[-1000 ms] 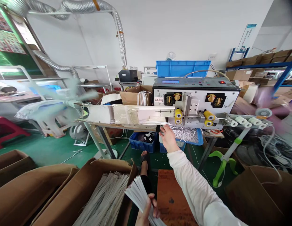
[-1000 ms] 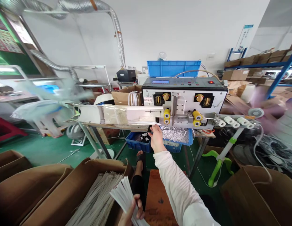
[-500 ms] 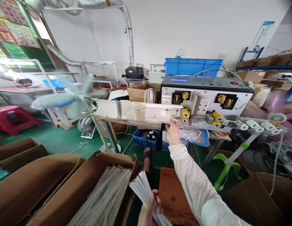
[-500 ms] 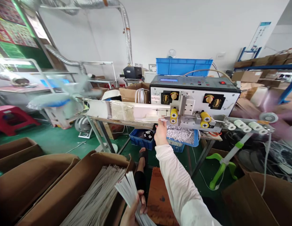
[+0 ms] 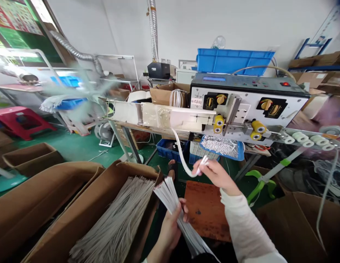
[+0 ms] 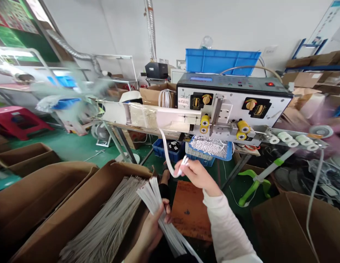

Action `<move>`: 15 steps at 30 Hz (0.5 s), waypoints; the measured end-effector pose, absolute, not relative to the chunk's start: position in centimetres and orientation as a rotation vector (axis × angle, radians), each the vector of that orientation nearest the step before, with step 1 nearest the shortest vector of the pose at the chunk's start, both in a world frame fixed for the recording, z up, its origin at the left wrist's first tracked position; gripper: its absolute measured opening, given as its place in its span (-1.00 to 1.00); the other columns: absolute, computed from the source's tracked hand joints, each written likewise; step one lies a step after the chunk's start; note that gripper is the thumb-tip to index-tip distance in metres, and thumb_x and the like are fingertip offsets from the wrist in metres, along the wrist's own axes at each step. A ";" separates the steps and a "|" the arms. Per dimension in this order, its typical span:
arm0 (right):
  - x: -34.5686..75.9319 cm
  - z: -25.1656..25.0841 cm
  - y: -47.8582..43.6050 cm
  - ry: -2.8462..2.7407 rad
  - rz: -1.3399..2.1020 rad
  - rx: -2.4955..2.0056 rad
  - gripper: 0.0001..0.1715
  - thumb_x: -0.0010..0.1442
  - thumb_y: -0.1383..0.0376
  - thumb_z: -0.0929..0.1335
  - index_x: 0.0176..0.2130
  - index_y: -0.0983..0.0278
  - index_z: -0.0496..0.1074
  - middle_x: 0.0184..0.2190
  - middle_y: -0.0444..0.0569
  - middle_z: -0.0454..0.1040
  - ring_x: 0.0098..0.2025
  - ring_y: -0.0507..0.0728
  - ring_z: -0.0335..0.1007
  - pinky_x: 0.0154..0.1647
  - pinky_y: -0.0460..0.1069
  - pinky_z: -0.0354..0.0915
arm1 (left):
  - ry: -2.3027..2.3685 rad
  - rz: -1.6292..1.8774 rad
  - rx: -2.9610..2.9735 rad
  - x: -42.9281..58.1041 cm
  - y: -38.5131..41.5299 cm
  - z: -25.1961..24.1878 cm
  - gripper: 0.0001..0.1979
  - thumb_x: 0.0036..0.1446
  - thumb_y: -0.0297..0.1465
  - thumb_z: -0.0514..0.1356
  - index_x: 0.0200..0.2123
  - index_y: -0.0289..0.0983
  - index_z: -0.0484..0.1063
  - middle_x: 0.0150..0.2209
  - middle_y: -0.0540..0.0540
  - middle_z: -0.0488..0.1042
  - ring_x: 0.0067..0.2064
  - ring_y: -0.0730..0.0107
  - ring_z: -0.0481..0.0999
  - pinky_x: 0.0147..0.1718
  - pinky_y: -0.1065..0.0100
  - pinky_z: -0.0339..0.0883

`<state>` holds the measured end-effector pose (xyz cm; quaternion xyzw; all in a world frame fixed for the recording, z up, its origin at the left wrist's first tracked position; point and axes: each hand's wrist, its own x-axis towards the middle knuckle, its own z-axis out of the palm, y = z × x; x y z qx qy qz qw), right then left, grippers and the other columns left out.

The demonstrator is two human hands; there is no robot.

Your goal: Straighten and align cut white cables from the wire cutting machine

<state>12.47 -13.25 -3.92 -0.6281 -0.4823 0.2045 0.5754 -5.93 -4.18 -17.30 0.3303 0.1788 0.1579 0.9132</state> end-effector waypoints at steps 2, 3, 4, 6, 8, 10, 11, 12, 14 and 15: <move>11.5 -3.8 -15.8 -1.307 0.857 -1.513 -0.54 0.32 0.01 0.23 -0.24 0.28 0.53 -0.36 0.03 0.57 -0.36 0.11 0.48 -0.33 -0.01 0.40 | 0.344 0.293 0.697 -5.4 -4.2 -16.7 -0.65 0.08 -0.18 0.33 -0.19 -0.30 0.41 -0.43 0.00 0.37 -0.54 0.56 0.24 -0.48 0.42 0.16; 11.1 -3.9 -16.5 -1.345 1.014 -1.492 -0.54 0.33 0.02 0.22 -0.22 0.29 0.52 -0.37 0.03 0.57 -0.36 0.12 0.50 -0.36 -0.02 0.40 | 0.333 0.265 0.712 -5.0 -4.4 -16.4 -0.65 0.08 -0.17 0.32 -0.20 -0.31 0.41 -0.44 -0.01 0.38 -0.53 0.54 0.27 -0.48 0.42 0.18; 10.8 -4.0 -16.8 -1.354 1.125 -1.463 -0.54 0.33 0.02 0.22 -0.20 0.30 0.51 -0.36 0.04 0.58 -0.36 0.12 0.51 -0.38 -0.02 0.40 | 0.327 0.234 0.729 -4.7 -4.6 -16.2 -0.64 0.08 -0.16 0.32 -0.23 -0.33 0.41 -0.45 -0.03 0.40 -0.52 0.51 0.30 -0.47 0.41 0.20; 10.1 -4.4 -16.7 -1.308 1.221 -1.433 -0.56 0.32 0.03 0.23 -0.18 0.30 0.50 -0.38 0.02 0.58 -0.36 0.12 0.52 -0.39 -0.04 0.40 | 0.325 0.178 0.751 -3.9 -5.3 -15.9 -0.62 0.05 -0.13 0.34 -0.33 -0.36 0.41 -0.48 -0.06 0.42 -0.50 0.44 0.37 -0.45 0.40 0.26; 9.6 -5.2 -16.0 -1.205 1.210 -1.471 -0.57 0.30 0.03 0.25 -0.22 0.30 0.49 -0.40 -0.01 0.58 -0.44 0.09 0.50 -0.45 -0.06 0.39 | 0.322 0.143 0.732 -3.2 -6.0 -15.6 -0.61 -0.01 -0.15 0.38 -0.41 -0.38 0.40 -0.47 -0.11 0.45 -0.44 0.35 0.45 -0.39 0.35 0.33; 9.5 -6.0 -15.4 -1.084 1.147 -1.532 -0.59 0.27 0.03 0.28 -0.25 0.30 0.49 -0.44 -0.04 0.57 -0.54 0.05 0.45 -0.53 -0.09 0.35 | 0.302 0.105 0.684 -3.0 -6.7 -15.4 -0.62 -0.04 -0.19 0.41 -0.37 -0.39 0.43 -0.38 -0.16 0.50 -0.35 0.25 0.52 -0.29 0.27 0.40; 9.6 -6.4 -15.2 -1.040 1.108 -1.557 -0.61 0.26 0.04 0.28 -0.26 0.30 0.48 -0.45 -0.05 0.57 -0.57 0.04 0.42 -0.55 -0.09 0.34 | 0.292 0.083 0.662 -3.0 -6.9 -15.2 -0.62 -0.03 -0.21 0.41 -0.31 -0.39 0.44 -0.33 -0.19 0.51 -0.30 0.19 0.55 -0.24 0.23 0.41; 9.7 -6.8 -15.0 -1.008 1.067 -1.577 -0.62 0.26 0.04 0.29 -0.27 0.30 0.48 -0.45 -0.06 0.56 -0.57 0.03 0.41 -0.56 -0.10 0.33 | 0.290 0.062 0.645 -3.1 -7.1 -15.1 -0.60 -0.02 -0.21 0.40 -0.24 -0.39 0.45 -0.30 -0.20 0.52 -0.26 0.15 0.56 -0.21 0.20 0.42; 10.1 -7.5 -14.9 -0.972 0.994 -1.612 -0.64 0.25 0.06 0.30 -0.27 0.29 0.47 -0.45 -0.07 0.55 -0.53 0.06 0.44 -0.54 -0.09 0.34 | 0.314 0.041 0.618 -3.4 -7.2 -15.0 -0.54 0.01 -0.20 0.38 -0.12 -0.38 0.42 -0.27 -0.22 0.54 -0.24 0.13 0.57 -0.19 0.16 0.44; 10.3 -7.8 -14.8 -0.959 0.958 -1.631 -0.65 0.26 0.06 0.29 -0.26 0.28 0.47 -0.45 -0.07 0.54 -0.50 0.07 0.45 -0.53 -0.08 0.35 | 0.334 0.044 0.606 -3.6 -7.2 -15.1 -0.51 0.01 -0.19 0.39 -0.08 -0.36 0.40 -0.27 -0.22 0.54 -0.25 0.14 0.58 -0.19 0.16 0.44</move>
